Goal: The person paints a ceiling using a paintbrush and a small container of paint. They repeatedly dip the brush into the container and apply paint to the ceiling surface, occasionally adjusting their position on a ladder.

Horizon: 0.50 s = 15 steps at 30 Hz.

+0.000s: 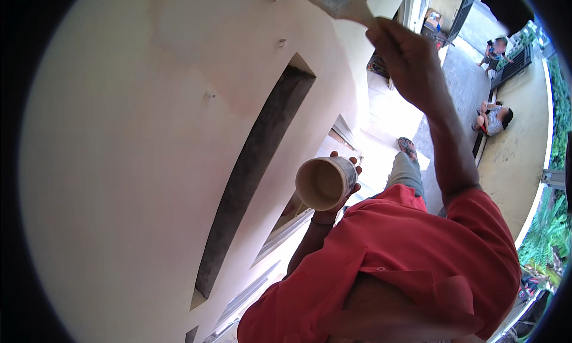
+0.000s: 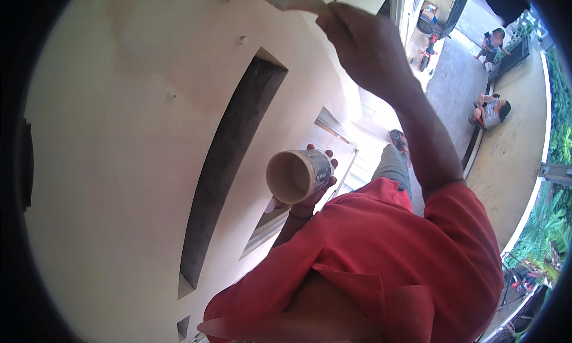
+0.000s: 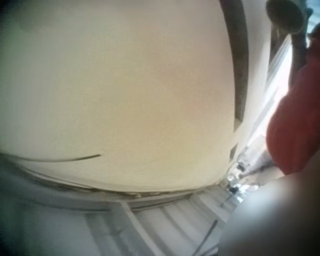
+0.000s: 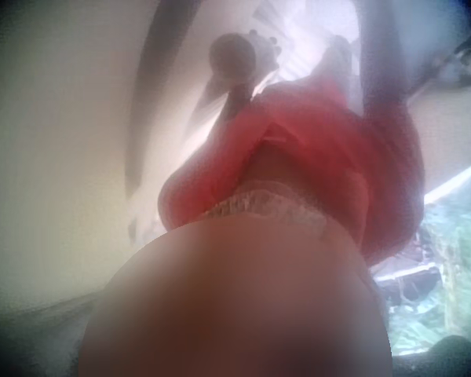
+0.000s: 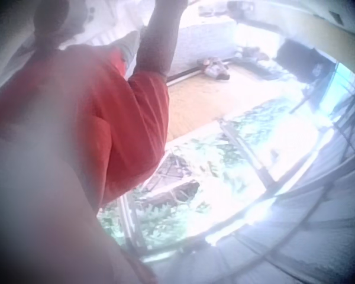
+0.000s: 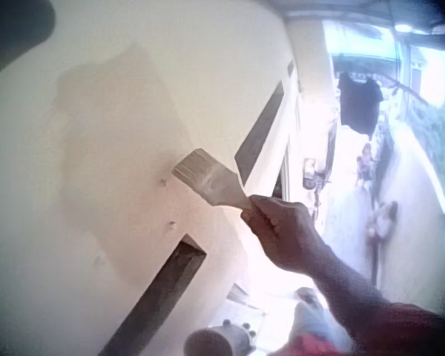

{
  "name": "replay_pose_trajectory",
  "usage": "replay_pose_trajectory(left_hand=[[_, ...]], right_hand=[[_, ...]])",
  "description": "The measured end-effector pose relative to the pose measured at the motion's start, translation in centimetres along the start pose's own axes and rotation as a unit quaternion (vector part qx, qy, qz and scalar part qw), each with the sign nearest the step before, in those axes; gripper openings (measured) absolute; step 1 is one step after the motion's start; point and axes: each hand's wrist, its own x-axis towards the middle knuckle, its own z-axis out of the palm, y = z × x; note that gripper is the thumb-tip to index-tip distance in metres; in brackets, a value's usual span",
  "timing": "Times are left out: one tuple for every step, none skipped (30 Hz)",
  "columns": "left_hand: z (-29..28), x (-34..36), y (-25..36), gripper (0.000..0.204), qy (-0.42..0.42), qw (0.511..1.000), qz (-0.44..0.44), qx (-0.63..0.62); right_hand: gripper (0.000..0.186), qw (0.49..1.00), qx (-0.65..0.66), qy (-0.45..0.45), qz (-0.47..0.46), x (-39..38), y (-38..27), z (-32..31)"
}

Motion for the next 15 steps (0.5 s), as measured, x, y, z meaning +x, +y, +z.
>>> replay_pose_trajectory(left_hand=[[0.0, 0.2, 0.0, 0.081, -0.001, 1.0, -0.004, -0.003], [0.2, 0.3, 0.0, 0.08, 0.0, 1.0, -0.002, 0.0], [0.5, 0.3, 0.0, 0.08, 0.001, 1.0, 0.0, 0.003], [0.6, 0.2, -0.1, 0.08, 0.004, 1.0, 0.003, 0.003], [0.7, 0.1, 0.0, 0.08, 0.009, 1.0, 0.008, 0.011], [0.6, 0.8, 0.4, 0.08, 0.005, 1.0, 0.011, 0.022], [0.7, 0.3, 0.6, 0.08, 0.012, 0.999, 0.016, 0.032], [0.7, -0.2, 0.6, 0.079, 0.014, 0.999, 0.02, 0.029], [1.0, -0.4, 0.5, 0.079, 0.013, 0.999, 0.024, 0.029], [1.2, -0.3, 0.6, 0.079, 0.007, 0.999, 0.025, 0.029], [0.9, -0.6, 0.8, 0.079, 0.015, 0.999, 0.031, 0.032], [0.7, -0.4, 0.9, 0.079, 0.006, 0.999, 0.028, 0.029], [0.7, -0.4, 0.9, 0.079, 0.001, 0.999, 0.022, 0.027], [0.7, -0.4, 0.9, 0.078, 0.005, 1.0, 0.018, 0.019], [0.7, -0.4, 1.0, 0.078, 0.006, 1.0, 0.014, 0.014]], right_hand=[[0.025, 1.0, 0.008, 0.016, -0.021, -0.6, 1.9, 1.7], [0.025, 0.998, -0.033, -0.018, -0.059, -1.4, 4.1, 4.0], [0.022, 0.999, -0.012, -0.036, -0.026, -2.9, 6.0, 6.3], [0.02, 0.998, -0.05, -0.039, -0.025, -4.8, 8.1, 8.1], [0.02, 0.994, -0.077, -0.073, 0.017, -6.3, 9.0, 8.4], [0.022, 0.992, -0.107, -0.066, 0.02, -7.3, 10.1, 8.0], [0.022, 0.985, -0.122, -0.107, 0.055, -8.4, 10.9, 7.1], [0.021, 0.975, -0.139, -0.147, 0.093, -9.7, 11.8, 6.2], [0.025, 0.948, -0.147, -0.217, 0.182, -10.7, 13.0, 5.6], [0.027, 0.931, -0.14, -0.237, 0.24, -11.4, 12.8, 4.7], [0.027, 0.937, -0.132, -0.232, 0.224, -12.9, 13.3, 3.9], [0.028, 0.944, -0.124, -0.225, 0.208, -14.3, 14.4, 3.3], [0.03, 0.935, -0.131, -0.234, 0.233, -15.6, 15.6, 3.0], [0.028, 0.926, -0.141, -0.243, 0.252, -16.5, 15.9, 2.7], [0.026, 0.914, -0.163, -0.266, 0.259, -17.3, 16.3, 2.5]])
